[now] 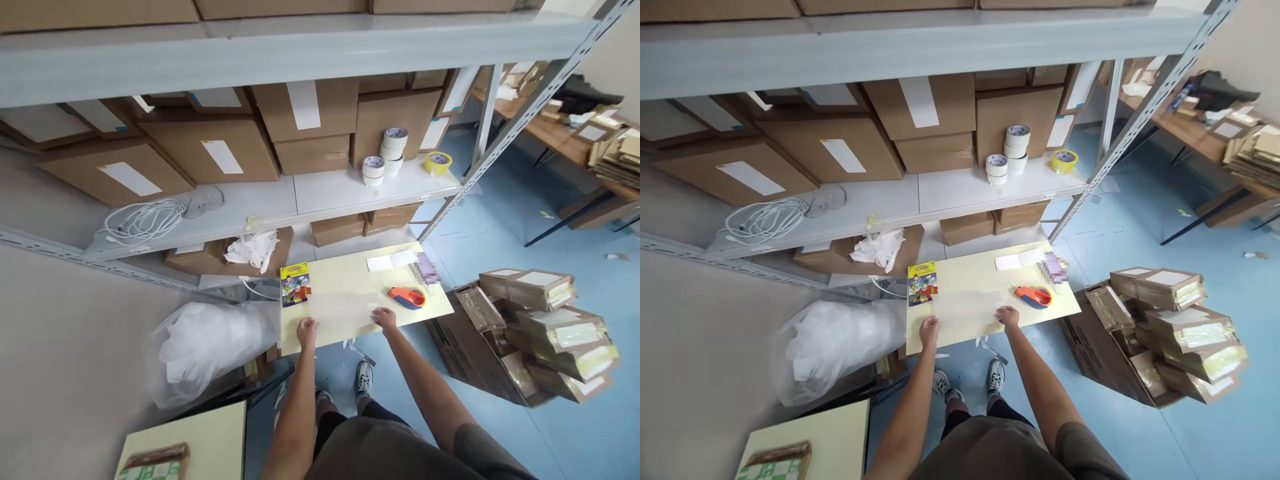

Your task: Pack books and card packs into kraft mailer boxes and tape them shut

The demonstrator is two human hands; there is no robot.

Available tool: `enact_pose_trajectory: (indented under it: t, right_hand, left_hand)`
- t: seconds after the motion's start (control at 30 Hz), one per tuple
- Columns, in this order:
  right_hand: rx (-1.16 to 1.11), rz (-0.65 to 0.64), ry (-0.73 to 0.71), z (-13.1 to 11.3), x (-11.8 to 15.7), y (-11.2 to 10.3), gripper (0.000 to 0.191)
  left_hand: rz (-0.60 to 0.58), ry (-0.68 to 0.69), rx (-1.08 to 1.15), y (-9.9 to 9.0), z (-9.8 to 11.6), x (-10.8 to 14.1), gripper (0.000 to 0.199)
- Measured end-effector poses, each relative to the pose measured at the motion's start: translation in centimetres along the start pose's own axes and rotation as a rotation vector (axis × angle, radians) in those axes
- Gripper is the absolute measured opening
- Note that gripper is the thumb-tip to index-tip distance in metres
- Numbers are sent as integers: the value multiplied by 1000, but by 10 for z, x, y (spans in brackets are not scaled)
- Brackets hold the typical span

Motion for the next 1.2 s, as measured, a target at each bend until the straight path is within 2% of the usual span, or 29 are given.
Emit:
enact_pose_trajectory:
  t: [0.07,0.13,0.17,0.23,0.33,0.37,0.43,0.5,0.57,0.6,0.67,0.73,0.87,0.93,1.0,1.03,1.1,1.2]
  right_hand:
    - [44,13,8,1,-12,10,27]
    - [104,38,17,1,-22,16,24]
    - [138,52,18,1,-26,17,21]
    - [209,81,5,-3,-32,15,19]
    - [301,131,-68,-16,-34,1,34]
    - [353,155,-143,-25,-31,-5,40]
    - [540,175,-394,-49,-19,-6,48]
    - [820,104,-697,-66,1,15,53]
    - [1097,-61,-872,-59,17,46,59]
    - [1217,-150,-885,-50,21,60,63]
    - [1409,-274,-818,-27,24,79,72]
    - [1514,-292,-725,-12,24,86,77]
    - [1559,-213,-649,-11,27,88,80]
    - [1549,-160,-629,-24,29,88,77]
    - [1496,-114,-671,-45,36,99,72]
    - [1456,-113,-717,-57,42,111,68]
    - [1369,-177,-823,-78,56,147,62]
    - [1275,-339,-926,-96,78,220,60]
  left_hand:
    - [39,2,-71,-8,1,0,17]
    - [22,92,-196,-8,12,4,23]
    - [-29,168,-280,-1,20,7,25]
    - [-216,317,-482,24,30,17,31]
    - [-504,365,-746,61,17,32,45]
    - [-562,352,-813,68,10,35,52]
    - [-620,342,-905,77,-2,39,64]
    - [-641,368,-951,80,-8,41,71]
    - [-659,394,-979,81,-10,41,72]
    - [-670,399,-992,80,-10,41,72]
    - [-694,403,-1014,79,-9,40,72]
    - [-713,409,-1027,77,-7,41,73]
    - [-707,451,-983,74,4,41,72]
    - [-635,484,-918,66,16,30,64]
    - [-499,492,-846,48,30,7,58]
    - [-423,478,-812,37,36,-9,58]
    - [-292,415,-746,13,42,-44,62]
    - [-241,271,-659,-13,34,-96,73]
Point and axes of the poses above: each hand's wrist, its own x-axis away from the middle knuckle, its own y-axis out of the palm, z = x × y, the point moved 9 cm from there along -x, towards the middle knuckle, and after that the axes turned 12 degrees about x, right-handed, at the moved point
